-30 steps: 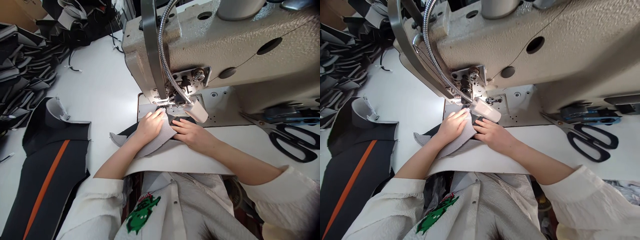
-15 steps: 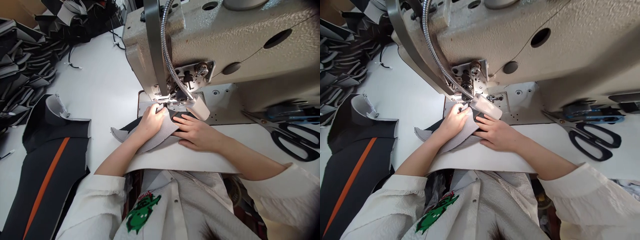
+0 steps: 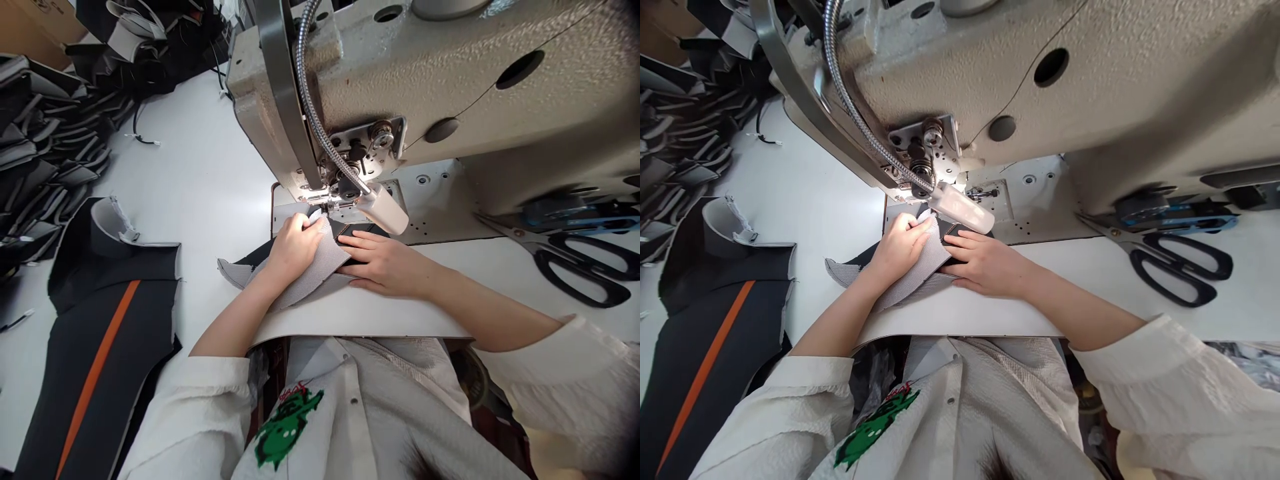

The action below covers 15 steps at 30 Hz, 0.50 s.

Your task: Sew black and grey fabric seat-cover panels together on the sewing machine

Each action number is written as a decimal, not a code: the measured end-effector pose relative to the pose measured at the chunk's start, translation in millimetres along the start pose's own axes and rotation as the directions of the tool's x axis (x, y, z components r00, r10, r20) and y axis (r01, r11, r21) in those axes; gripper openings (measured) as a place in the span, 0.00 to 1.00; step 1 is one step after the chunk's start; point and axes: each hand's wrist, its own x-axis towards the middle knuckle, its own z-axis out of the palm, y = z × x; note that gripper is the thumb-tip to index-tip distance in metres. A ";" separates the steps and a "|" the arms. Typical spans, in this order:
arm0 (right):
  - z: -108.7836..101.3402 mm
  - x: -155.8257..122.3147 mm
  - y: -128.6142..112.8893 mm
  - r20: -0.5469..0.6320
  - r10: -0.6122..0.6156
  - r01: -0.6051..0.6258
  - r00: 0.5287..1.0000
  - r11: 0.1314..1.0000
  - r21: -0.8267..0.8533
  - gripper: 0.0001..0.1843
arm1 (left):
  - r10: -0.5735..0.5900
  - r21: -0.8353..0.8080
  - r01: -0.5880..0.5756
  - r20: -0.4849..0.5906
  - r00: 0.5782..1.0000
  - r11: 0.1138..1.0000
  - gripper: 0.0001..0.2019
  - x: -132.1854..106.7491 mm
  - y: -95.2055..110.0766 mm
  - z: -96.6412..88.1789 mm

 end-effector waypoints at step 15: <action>10.6 3.0 -4.4 -0.050 0.044 -0.048 0.998 0.997 -0.067 0.15 | -0.045 0.131 0.038 0.050 0.998 0.991 0.16 20.1 13.0 -7.1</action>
